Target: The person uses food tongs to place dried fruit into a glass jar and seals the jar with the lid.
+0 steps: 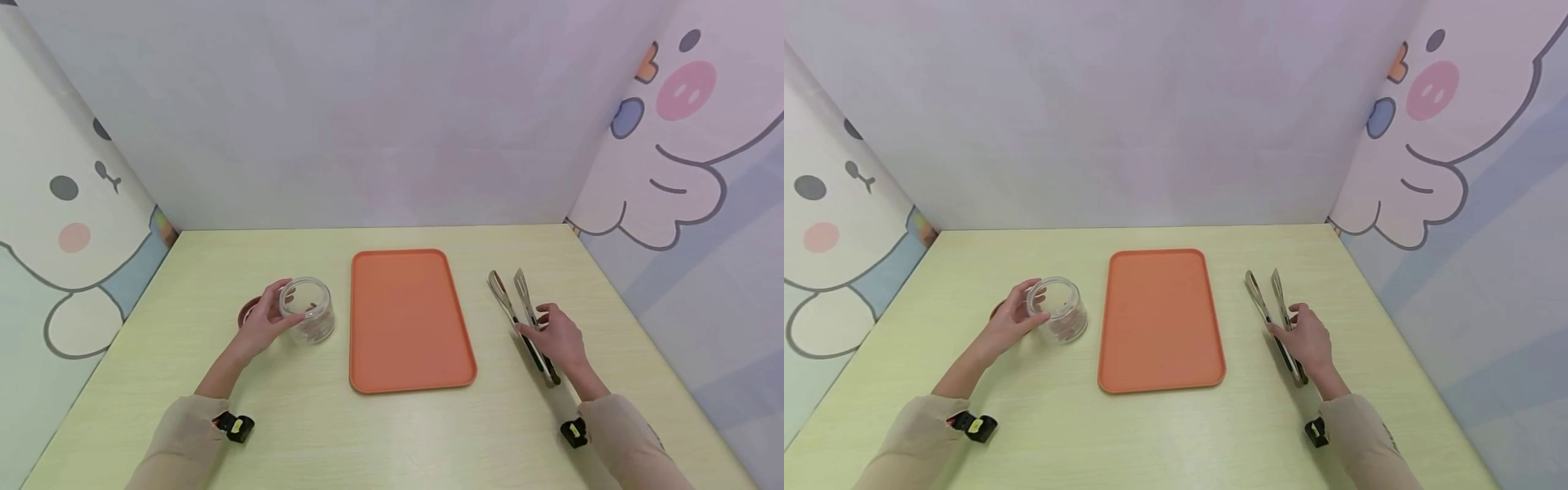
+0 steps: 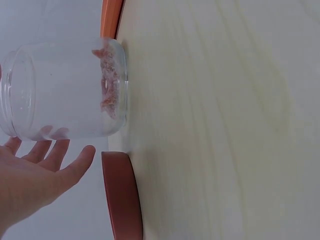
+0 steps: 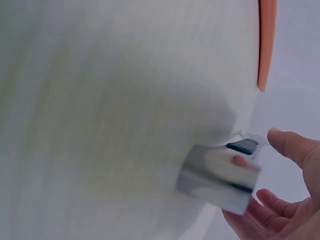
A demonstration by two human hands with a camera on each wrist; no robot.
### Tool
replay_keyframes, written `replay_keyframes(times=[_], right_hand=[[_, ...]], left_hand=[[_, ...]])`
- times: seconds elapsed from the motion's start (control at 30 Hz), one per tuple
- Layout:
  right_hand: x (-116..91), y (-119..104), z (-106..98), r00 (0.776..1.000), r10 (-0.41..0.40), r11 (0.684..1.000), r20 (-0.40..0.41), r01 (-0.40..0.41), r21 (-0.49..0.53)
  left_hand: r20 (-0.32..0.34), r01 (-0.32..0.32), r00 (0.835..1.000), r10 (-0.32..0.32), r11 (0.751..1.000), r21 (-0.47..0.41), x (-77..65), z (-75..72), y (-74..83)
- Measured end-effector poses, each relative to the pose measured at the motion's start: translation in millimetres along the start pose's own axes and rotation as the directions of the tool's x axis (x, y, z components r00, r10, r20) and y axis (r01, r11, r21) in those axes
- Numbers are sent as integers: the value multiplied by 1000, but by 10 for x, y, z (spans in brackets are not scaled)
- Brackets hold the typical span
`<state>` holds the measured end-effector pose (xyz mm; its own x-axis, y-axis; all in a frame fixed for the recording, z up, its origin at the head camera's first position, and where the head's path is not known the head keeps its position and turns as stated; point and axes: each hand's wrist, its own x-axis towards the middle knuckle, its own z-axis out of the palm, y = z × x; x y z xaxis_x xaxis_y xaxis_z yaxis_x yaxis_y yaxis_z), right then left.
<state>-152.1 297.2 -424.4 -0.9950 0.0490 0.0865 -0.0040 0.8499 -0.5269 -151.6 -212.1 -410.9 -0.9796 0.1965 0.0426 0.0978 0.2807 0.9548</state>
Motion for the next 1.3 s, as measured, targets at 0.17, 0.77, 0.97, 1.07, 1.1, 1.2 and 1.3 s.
replay_keyframes(times=[0.17,0.77,0.97,1.07,1.1,1.2,1.3], right_hand=[[26,-117,-25,995,-70,997,-73,72,23],[93,-809,239,953,-274,895,-128,301,329],[78,-1088,412,938,-330,813,-108,340,472],[22,-1292,438,931,-357,748,-74,333,574],[0,-1362,442,928,-368,722,-61,327,609],[-81,-1576,446,918,-396,653,-19,297,696],[-131,-1735,491,906,-424,610,4,282,741]], left_hand=[[2,-1,1000,1,1000,13,-1,2,2],[14,-34,999,33,999,27,-29,-87,-32],[28,-48,998,49,999,-7,-30,-101,-40],[28,-51,998,51,999,3,-28,-111,-36],[28,-54,998,53,999,8,-27,-114,-35],[30,-60,998,60,998,22,-25,-125,-30],[32,-66,997,65,997,29,-24,-130,-28]])
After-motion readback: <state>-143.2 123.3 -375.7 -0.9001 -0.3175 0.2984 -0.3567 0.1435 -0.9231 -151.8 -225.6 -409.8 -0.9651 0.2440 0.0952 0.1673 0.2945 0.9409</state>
